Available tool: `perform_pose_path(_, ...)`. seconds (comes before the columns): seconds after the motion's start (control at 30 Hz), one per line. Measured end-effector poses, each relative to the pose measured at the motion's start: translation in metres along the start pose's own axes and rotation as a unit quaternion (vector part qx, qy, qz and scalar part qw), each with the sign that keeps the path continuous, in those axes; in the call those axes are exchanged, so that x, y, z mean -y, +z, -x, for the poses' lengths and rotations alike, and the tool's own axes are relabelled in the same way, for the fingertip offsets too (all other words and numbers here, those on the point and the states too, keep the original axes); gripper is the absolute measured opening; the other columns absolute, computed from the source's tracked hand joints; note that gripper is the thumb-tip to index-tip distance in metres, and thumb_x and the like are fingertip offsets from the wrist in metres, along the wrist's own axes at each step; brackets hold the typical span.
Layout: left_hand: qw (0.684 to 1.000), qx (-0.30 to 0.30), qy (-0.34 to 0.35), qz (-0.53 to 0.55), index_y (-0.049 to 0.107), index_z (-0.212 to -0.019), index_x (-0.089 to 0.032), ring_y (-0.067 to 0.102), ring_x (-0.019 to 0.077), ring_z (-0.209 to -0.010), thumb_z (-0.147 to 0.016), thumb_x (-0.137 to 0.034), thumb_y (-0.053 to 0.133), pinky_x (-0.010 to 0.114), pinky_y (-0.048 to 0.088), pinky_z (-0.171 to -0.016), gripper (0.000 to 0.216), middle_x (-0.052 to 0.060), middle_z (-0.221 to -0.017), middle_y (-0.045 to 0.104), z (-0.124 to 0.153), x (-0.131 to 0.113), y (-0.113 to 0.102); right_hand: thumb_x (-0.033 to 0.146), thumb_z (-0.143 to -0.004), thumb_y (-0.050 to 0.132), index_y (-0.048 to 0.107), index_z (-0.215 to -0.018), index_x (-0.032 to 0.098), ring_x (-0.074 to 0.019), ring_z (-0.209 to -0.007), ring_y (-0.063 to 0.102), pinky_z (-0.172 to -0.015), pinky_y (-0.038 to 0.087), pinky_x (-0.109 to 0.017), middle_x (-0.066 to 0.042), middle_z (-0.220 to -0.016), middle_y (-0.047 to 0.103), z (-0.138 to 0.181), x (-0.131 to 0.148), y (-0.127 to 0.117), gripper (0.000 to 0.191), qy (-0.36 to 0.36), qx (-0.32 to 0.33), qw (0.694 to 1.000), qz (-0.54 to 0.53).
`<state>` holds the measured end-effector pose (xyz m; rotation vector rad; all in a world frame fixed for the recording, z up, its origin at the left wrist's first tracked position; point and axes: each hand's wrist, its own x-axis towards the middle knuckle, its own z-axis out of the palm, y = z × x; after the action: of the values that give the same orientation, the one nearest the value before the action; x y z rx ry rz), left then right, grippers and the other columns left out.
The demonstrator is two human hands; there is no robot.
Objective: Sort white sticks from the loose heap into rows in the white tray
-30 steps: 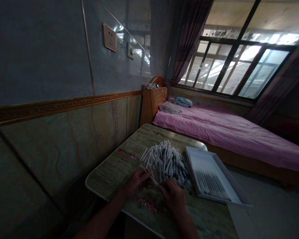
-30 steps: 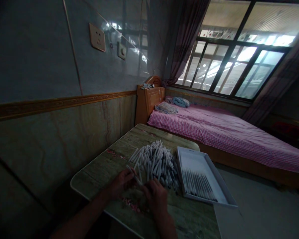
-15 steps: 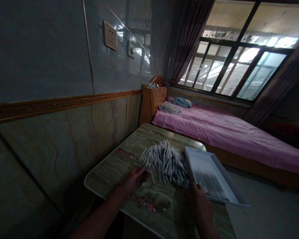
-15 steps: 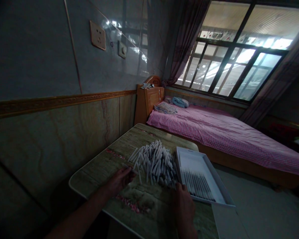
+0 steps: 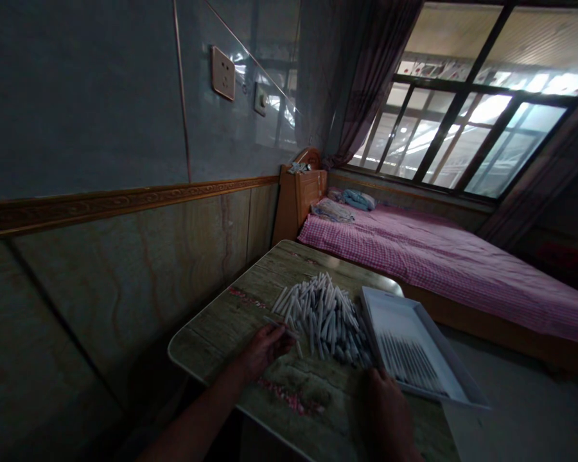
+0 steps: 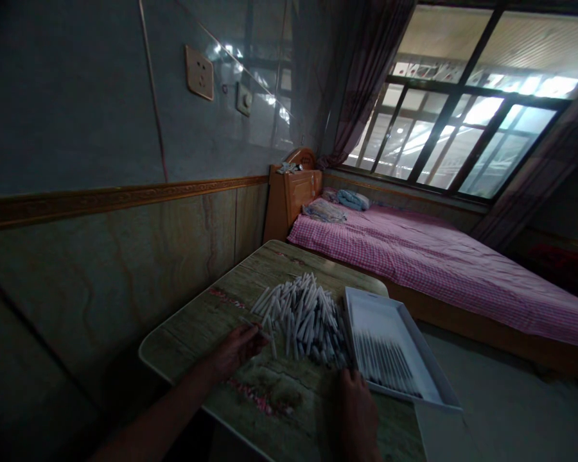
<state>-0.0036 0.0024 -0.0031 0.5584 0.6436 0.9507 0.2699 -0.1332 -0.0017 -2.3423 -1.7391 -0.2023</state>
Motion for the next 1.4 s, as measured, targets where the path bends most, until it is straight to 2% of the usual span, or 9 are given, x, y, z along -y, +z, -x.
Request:
perform_pose_path(0.13, 1.000, 0.007, 0.007, 0.002, 0.066, -0.083, -0.015, 0.073, 0.0168, -0.069, -0.069, -0.025, 0.083, 0.021, 0.054, -0.059, 0.024, 0.004, -0.075, 0.075, 0.000, 0.001, -0.001, 0.004, -0.078, 0.049, 0.066, -0.081, 0.022, -0.0201, -0.068, 0.063, -0.053, 0.035, -0.026, -0.007, -0.081, 0.067, -0.002, 0.003, 0.004, 0.025, -0.004, -0.040, 0.998, -0.047)
perform_pose_path(0.23, 1.000, 0.007, 0.013, -0.001, 0.066, -0.086, -0.015, 0.073, 0.0173, -0.070, -0.070, -0.025, 0.083, 0.022, 0.054, -0.060, 0.025, 0.005, -0.077, 0.076, 0.001, 0.001, 0.000, 0.015, -0.081, 0.048, 0.068, -0.084, 0.023, -0.0196, -0.069, 0.063, -0.057, 0.042, -0.027, -0.007, -0.085, 0.067, -0.011, 0.015, 0.004, 0.021, -0.027, -0.093, 0.978, -0.184)
perform_pose_path(0.3, 1.000, 0.009, 0.015, -0.005, 0.067, -0.087, -0.015, 0.073, 0.0174, -0.071, -0.069, -0.025, 0.083, 0.022, 0.055, -0.061, 0.026, 0.005, -0.077, 0.076, 0.001, 0.001, 0.000, 0.025, -0.084, 0.048, 0.069, -0.086, 0.022, -0.0203, -0.074, 0.065, -0.063, 0.047, -0.028, -0.007, -0.088, 0.068, -0.018, 0.030, 0.004, 0.021, -0.043, -0.107, 0.946, -0.302)
perform_pose_path(0.4, 1.000, 0.016, 0.012, -0.011, 0.066, -0.086, -0.015, 0.074, 0.0181, -0.071, -0.068, -0.026, 0.084, 0.023, 0.055, -0.062, 0.028, 0.005, -0.077, 0.076, 0.003, 0.001, 0.000, 0.036, -0.082, 0.052, 0.071, -0.089, 0.020, -0.0209, -0.076, 0.066, -0.064, 0.050, -0.028, -0.007, -0.084, 0.071, -0.026, 0.058, 0.007, 0.026, -0.045, -0.065, 0.894, -0.441)
perform_pose_path(0.53, 1.000, 0.017, 0.009, -0.021, 0.065, -0.086, -0.016, 0.074, 0.0191, -0.073, -0.067, -0.027, 0.085, 0.025, 0.055, -0.064, 0.030, 0.005, -0.079, 0.075, 0.004, 0.002, 0.001, 0.045, -0.078, 0.057, 0.071, -0.094, 0.017, -0.0177, -0.061, 0.061, -0.053, 0.048, -0.026, -0.004, -0.074, 0.069, -0.031, 0.093, 0.019, 0.035, 0.012, -0.003, 0.814, -0.581)
perform_pose_path(0.67, 0.999, 0.015, 0.025, -0.031, 0.065, -0.085, -0.016, 0.073, 0.0189, -0.071, -0.065, -0.029, 0.086, 0.025, 0.055, -0.063, 0.032, 0.004, -0.079, 0.075, 0.004, 0.004, 0.002, 0.042, -0.071, 0.064, 0.070, -0.088, 0.017, -0.0174, -0.064, 0.061, -0.057, 0.050, -0.027, -0.003, -0.074, 0.068, -0.029, 0.111, 0.026, 0.031, 0.071, -0.006, 0.757, -0.649)
perform_pose_path(0.77, 0.999, 0.014, 0.034, -0.038, 0.065, -0.085, -0.015, 0.073, 0.0194, -0.072, -0.061, -0.033, 0.088, 0.026, 0.055, -0.065, 0.038, 0.005, -0.079, 0.075, 0.005, 0.005, 0.003, 0.038, -0.069, 0.066, 0.068, -0.082, 0.018, -0.0178, -0.069, 0.061, -0.062, 0.050, -0.027, -0.002, -0.074, 0.068, -0.026, 0.117, 0.027, 0.024, 0.092, -0.039, 0.754, -0.649)
perform_pose_path(0.9, 0.998, 0.012, 0.038, -0.047, 0.065, -0.085, -0.016, 0.073, 0.0194, -0.073, -0.060, -0.035, 0.088, 0.027, 0.056, -0.067, 0.039, 0.005, -0.079, 0.075, 0.005, 0.005, 0.004, 0.035, -0.071, 0.065, 0.066, -0.075, 0.019, -0.0162, -0.067, 0.060, -0.062, 0.049, -0.025, -0.001, -0.071, 0.066, -0.022, 0.119, 0.028, 0.017, 0.079, -0.050, 0.770, -0.631)
perform_pose_path(1.4, 0.997, 0.019, 0.034, -0.066, 0.066, -0.084, -0.015, 0.073, 0.0195, -0.072, -0.058, -0.036, 0.089, 0.030, 0.056, -0.070, 0.041, 0.006, -0.080, 0.075, 0.005, 0.006, 0.005, 0.037, -0.068, 0.066, 0.067, -0.073, 0.019, -0.0171, -0.066, 0.061, -0.061, 0.048, -0.026, -0.001, -0.069, 0.067, -0.020, 0.123, 0.022, 0.019, 0.109, -0.046, 0.762, -0.637)
